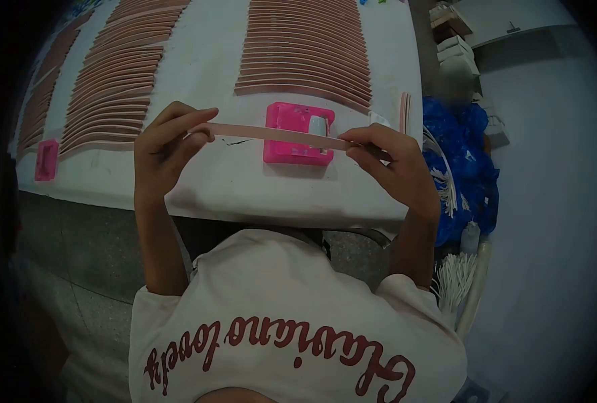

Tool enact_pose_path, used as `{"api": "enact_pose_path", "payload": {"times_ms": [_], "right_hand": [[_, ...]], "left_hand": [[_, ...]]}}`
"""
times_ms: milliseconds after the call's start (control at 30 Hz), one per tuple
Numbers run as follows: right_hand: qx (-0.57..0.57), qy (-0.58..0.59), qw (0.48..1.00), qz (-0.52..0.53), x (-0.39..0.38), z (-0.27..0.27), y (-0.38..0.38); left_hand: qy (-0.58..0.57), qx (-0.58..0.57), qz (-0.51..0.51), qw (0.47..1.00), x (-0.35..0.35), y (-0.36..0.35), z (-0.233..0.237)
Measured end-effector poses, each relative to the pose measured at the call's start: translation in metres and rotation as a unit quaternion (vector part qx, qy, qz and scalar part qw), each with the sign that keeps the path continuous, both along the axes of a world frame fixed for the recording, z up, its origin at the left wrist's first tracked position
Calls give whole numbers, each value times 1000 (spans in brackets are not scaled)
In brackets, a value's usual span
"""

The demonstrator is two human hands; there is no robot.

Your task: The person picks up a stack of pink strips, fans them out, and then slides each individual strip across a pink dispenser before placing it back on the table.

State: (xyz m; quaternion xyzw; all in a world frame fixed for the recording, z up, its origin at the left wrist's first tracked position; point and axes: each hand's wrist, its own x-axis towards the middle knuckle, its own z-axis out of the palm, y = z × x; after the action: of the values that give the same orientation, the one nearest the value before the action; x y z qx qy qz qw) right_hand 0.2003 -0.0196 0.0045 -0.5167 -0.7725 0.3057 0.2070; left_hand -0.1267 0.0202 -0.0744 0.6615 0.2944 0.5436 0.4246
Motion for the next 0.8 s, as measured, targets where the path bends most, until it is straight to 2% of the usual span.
{"api": "enact_pose_path", "payload": {"times_ms": [67,100,167,300,400,467,567,633,700,800], "right_hand": [[23,-16,1000,-7,-2,-1,4],[36,-50,998,-7,-2,-1,6],[48,-87,995,-5,0,-1,9],[96,-118,988,-17,4,-10,13],[120,-131,984,3,4,-19,22],[133,-136,982,23,3,-26,29],[179,-126,974,60,4,-35,37],[198,-116,970,84,5,-39,43],[190,-107,972,92,2,-41,45],[179,-90,973,110,1,-47,51]], "left_hand": [[40,52,22,998,-8,3,-3],[39,50,24,998,-10,1,-3],[-19,-7,97,995,-12,-1,-1],[-20,-30,103,994,-28,4,-10],[-41,-6,89,995,-31,12,-7],[5,62,86,994,-36,20,-1],[62,79,121,988,-44,27,6],[56,85,131,986,-44,31,9],[51,89,142,985,-48,34,12],[119,68,175,975,-56,36,17]]}}
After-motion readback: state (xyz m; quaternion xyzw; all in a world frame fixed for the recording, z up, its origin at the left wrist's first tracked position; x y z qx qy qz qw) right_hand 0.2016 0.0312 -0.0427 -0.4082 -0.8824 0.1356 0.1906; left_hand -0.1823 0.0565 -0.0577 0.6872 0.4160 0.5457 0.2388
